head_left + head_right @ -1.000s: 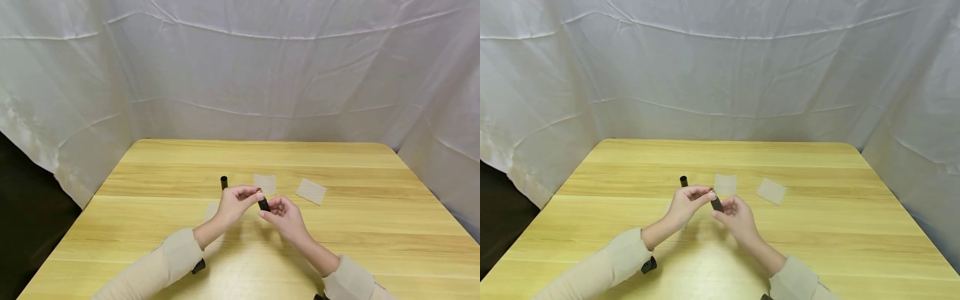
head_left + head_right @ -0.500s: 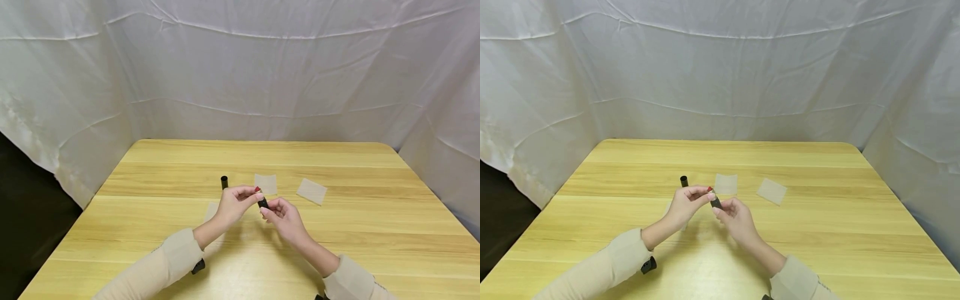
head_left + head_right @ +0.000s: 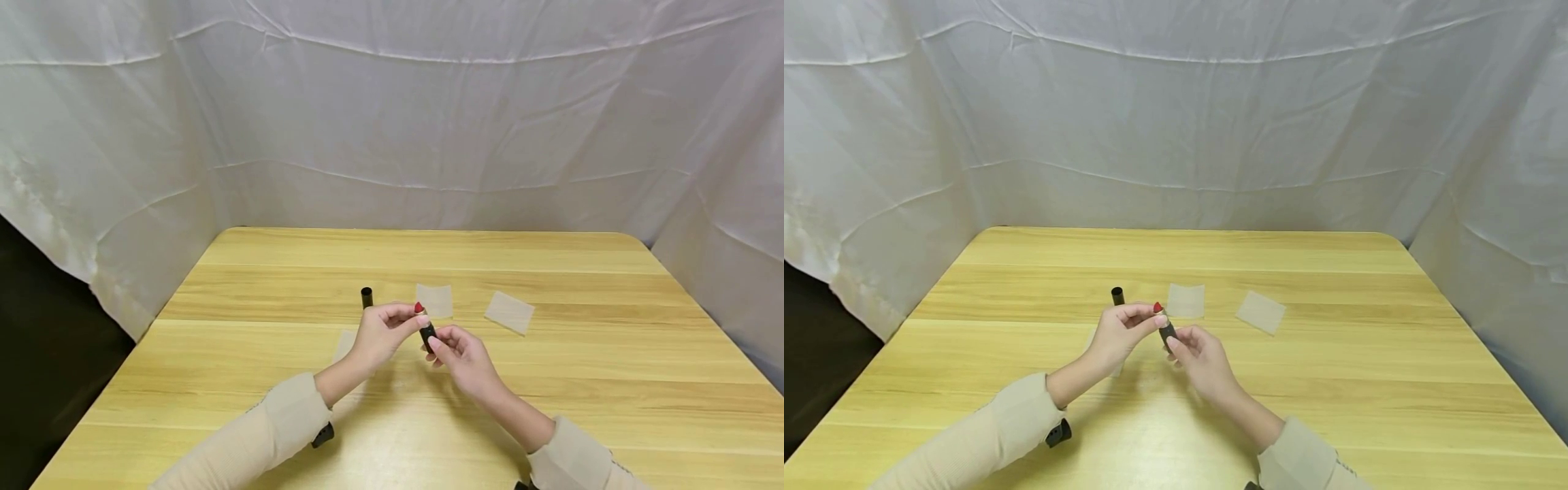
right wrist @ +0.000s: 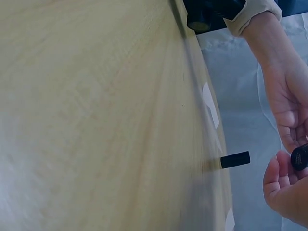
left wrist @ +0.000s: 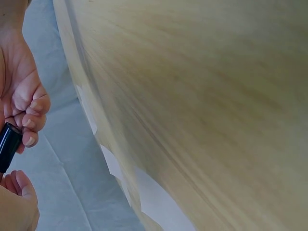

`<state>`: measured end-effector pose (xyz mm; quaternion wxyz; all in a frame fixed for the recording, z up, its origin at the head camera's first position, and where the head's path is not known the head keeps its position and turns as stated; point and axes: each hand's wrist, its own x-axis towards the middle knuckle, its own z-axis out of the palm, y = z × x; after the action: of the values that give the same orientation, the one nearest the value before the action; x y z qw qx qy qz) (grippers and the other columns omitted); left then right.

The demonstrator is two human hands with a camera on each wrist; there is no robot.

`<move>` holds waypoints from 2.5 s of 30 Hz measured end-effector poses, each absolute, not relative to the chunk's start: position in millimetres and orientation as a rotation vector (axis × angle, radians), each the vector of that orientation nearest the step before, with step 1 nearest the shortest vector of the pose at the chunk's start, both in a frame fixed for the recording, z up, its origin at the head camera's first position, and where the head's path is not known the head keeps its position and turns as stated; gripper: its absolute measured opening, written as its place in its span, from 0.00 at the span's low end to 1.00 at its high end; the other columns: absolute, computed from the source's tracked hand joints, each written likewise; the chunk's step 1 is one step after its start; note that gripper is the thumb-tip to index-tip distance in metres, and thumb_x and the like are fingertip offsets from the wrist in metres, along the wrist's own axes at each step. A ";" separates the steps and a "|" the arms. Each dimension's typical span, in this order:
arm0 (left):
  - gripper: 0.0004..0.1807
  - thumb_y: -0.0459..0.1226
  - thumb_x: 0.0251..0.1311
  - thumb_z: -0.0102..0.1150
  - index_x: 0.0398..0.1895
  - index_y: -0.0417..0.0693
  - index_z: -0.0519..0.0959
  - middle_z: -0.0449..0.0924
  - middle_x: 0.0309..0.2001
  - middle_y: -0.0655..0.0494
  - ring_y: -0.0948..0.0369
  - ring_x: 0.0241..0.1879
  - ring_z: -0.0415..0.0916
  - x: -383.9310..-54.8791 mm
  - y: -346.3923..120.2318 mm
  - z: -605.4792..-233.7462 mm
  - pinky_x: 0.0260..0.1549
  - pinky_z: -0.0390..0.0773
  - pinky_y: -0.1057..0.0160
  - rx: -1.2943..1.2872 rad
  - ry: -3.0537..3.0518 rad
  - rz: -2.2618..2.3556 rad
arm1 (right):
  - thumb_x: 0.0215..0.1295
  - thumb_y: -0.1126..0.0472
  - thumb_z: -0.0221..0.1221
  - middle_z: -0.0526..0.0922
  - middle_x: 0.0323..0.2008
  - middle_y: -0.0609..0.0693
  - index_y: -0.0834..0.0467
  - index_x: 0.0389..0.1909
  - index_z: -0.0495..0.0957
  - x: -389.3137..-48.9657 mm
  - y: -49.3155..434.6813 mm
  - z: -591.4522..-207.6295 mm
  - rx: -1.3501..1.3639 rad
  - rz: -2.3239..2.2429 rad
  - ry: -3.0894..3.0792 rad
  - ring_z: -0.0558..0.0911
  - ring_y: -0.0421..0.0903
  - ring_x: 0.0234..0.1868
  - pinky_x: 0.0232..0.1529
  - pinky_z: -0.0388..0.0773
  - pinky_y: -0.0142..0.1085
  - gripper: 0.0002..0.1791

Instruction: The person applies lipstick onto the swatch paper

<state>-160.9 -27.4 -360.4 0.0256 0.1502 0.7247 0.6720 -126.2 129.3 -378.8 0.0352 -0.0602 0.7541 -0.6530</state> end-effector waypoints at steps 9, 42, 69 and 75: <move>0.11 0.33 0.55 0.63 0.38 0.32 0.81 0.83 0.40 0.40 0.70 0.33 0.79 -161.3 -27.0 -360.5 0.40 0.80 0.71 0.468 2.233 2.066 | 0.70 0.65 0.47 0.80 0.38 0.68 0.76 0.44 0.71 -124.2 133.4 -379.8 -0.310 -1.992 2.250 0.78 0.37 0.31 0.36 0.80 0.32 0.14; 0.12 0.34 0.56 0.62 0.38 0.32 0.81 0.83 0.41 0.40 0.69 0.37 0.80 -162.6 -30.5 -365.4 0.42 0.79 0.70 0.516 2.252 2.065 | 0.70 0.63 0.48 0.79 0.32 0.49 0.75 0.47 0.63 -128.4 135.4 -386.1 -0.333 -2.083 2.048 0.79 0.38 0.31 0.38 0.80 0.29 0.17; 0.15 0.35 0.55 0.63 0.45 0.36 0.80 0.83 0.44 0.42 0.59 0.42 0.81 -161.9 -51.3 -364.8 0.43 0.80 0.67 0.473 2.261 1.980 | 0.62 0.70 0.55 0.81 0.30 0.43 0.76 0.45 0.66 -134.6 136.4 -381.8 -0.406 -2.129 2.122 0.81 0.38 0.31 0.37 0.80 0.28 0.15; 0.16 0.34 0.55 0.63 0.47 0.36 0.79 0.81 0.45 0.40 0.59 0.42 0.81 -161.9 -67.2 -369.0 0.42 0.80 0.69 0.459 2.309 1.958 | 0.62 0.69 0.56 0.80 0.31 0.46 0.77 0.48 0.69 -134.2 138.7 -377.5 -0.380 -2.081 2.180 0.79 0.36 0.30 0.37 0.79 0.26 0.17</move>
<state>-161.9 -67.2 -369.0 0.0397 0.1496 0.7536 0.6388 -134.2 138.7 -377.5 0.0521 -0.1251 0.7166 -0.6842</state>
